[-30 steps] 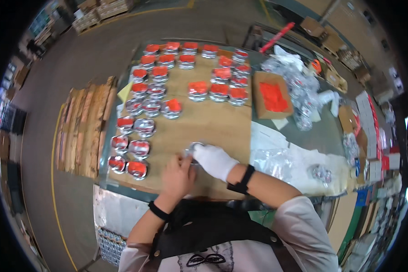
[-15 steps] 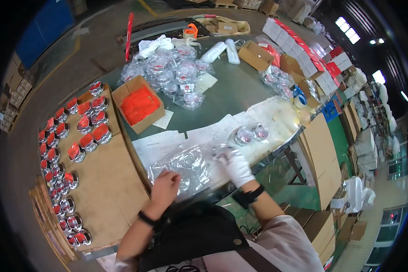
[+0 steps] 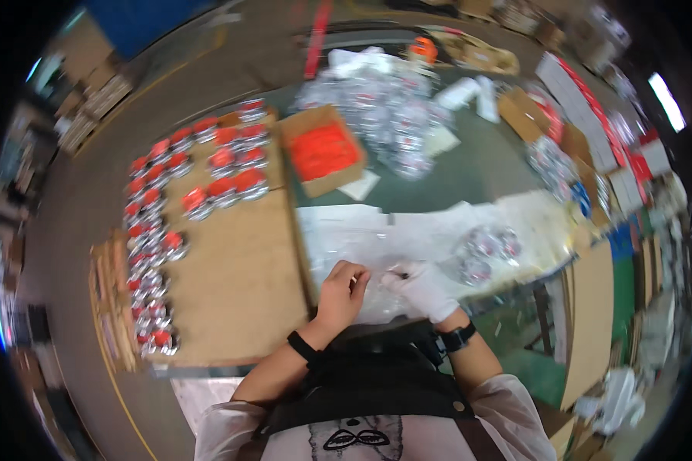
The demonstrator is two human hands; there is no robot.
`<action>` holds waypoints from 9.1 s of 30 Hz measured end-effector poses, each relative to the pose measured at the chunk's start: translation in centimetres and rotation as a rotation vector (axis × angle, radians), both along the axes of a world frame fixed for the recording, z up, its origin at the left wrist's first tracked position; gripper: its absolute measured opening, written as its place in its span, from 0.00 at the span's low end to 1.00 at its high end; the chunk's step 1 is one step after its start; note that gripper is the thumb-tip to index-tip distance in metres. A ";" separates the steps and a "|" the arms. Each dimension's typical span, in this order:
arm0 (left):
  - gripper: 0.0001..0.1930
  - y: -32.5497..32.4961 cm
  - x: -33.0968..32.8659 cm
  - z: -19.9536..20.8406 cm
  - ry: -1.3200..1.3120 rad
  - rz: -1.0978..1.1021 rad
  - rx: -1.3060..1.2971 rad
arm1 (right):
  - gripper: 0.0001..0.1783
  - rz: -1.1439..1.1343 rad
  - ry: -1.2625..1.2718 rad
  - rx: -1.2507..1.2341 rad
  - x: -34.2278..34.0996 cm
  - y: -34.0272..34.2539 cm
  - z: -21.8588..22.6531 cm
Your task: The person repeatedly picks small red-lidded jars from a table, places each into a clear plastic bag, and sets the bagged jar aside. The person also handles stacks of empty plastic bags and occasionally moves items on the table to continue the packing process.
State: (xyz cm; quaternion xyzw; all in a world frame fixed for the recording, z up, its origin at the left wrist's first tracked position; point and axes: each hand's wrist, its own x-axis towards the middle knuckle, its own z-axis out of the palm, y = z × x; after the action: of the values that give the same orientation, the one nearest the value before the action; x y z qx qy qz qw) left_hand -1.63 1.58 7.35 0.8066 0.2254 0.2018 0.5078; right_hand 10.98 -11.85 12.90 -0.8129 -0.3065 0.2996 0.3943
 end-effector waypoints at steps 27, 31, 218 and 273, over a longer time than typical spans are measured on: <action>0.09 17.9 -26.3 -4.0 0.028 0.395 -0.076 | 0.15 0.449 0.353 0.194 -18.7 32.0 0.8; 0.14 16.3 -23.4 -6.5 -0.154 0.426 -0.539 | 0.17 0.378 -0.198 0.306 -21.6 23.5 -4.0; 0.66 -28.9 47.4 -3.8 0.313 -0.491 0.279 | 0.45 -0.076 -0.644 -0.487 43.1 -33.3 -4.8; 0.25 -13.8 55.6 1.2 0.274 0.271 0.696 | 0.28 -0.107 0.142 0.337 59.6 -37.0 -5.8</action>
State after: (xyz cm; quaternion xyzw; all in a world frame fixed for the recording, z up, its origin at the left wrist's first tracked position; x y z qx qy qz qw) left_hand 53.92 -12.25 8.55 0.9129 0.3136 0.2220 0.1380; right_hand 70.61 -48.81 7.05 -0.7273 -0.2801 0.2791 0.5609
